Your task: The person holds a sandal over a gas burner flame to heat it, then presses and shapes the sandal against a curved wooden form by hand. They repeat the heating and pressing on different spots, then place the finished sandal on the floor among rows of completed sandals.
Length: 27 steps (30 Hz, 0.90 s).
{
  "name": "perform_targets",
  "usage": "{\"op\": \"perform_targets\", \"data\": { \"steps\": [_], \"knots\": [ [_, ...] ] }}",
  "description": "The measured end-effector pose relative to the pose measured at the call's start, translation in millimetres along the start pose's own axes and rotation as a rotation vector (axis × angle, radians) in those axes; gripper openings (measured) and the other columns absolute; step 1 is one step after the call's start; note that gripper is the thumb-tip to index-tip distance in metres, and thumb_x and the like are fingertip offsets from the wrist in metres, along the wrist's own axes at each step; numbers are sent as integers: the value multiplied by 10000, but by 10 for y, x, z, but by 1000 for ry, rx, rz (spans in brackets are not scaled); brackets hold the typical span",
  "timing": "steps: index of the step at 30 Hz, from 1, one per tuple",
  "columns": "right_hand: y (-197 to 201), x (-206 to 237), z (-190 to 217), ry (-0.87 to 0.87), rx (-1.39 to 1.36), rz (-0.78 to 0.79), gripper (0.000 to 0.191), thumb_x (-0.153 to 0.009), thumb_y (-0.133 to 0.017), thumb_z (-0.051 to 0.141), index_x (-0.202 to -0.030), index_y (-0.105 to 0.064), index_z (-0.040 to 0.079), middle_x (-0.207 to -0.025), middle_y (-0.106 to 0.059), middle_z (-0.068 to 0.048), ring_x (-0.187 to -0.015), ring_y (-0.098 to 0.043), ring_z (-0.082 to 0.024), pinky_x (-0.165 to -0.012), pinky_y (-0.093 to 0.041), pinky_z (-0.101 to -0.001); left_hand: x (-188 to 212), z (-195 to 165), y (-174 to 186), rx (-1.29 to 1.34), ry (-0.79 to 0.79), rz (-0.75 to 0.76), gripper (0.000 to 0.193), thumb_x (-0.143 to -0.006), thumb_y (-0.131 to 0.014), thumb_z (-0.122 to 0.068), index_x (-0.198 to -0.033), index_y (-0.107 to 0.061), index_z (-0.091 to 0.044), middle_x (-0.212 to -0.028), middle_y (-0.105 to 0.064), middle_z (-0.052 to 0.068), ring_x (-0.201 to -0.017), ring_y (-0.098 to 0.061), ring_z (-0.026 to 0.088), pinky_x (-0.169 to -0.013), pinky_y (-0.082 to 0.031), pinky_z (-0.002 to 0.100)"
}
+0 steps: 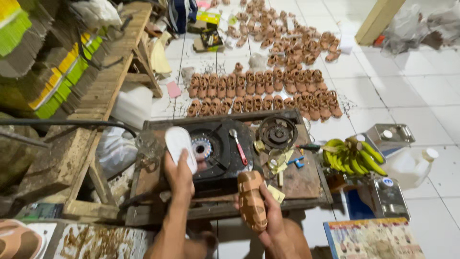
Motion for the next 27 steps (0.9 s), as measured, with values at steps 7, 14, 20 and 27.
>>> {"op": "perform_targets", "data": {
  "steps": [7,14,20,27],
  "knots": [
    [-55,35,-24,-43,-39,-139,591,-944,-480,488,-1289,-591,21,-985,-731,-156,-888,-733,-276,-803,-610,-421,-207,243,194,-783,79,73,726,-979,-550,-114,-1646,-284,-219,-1321,-435,187,-958,-622,360,-702,-612,436],
    [-19,-76,111,-208,40,-129,488,-921,-586,450,-1204,-673,62,-966,-740,-113,-829,-694,-263,-659,-577,-383,-277,176,233,-798,-516,87,760,-733,-825,-94,-1438,-545,-52,-1297,-655,203,-1180,-648,349,-984,-505,408],
    [-433,-936,359,212,794,-127,302,-927,-681,247,-1078,-747,-6,-912,-718,-64,-744,-650,-127,-642,-533,-292,-302,165,607,-631,-420,65,959,-712,-838,-153,-1530,-357,-20,-1214,-665,195,-1093,-663,303,-943,-514,397],
    [-1541,-2049,100,470,1648,60,454,-850,-765,360,-1189,-748,59,-989,-762,-133,-750,-732,-176,-648,-624,-334,-324,104,961,384,1,-14,501,-954,-652,-195,-1384,-475,-10,-1155,-695,205,-942,-715,294,-802,-599,442]
  ]
}}
Point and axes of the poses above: each hand's wrist, its own x-axis away from the middle knuckle, its own y-axis out of the back of the hand, z = x × y, the point moved 3 cm from there along -x, towards the middle knuckle
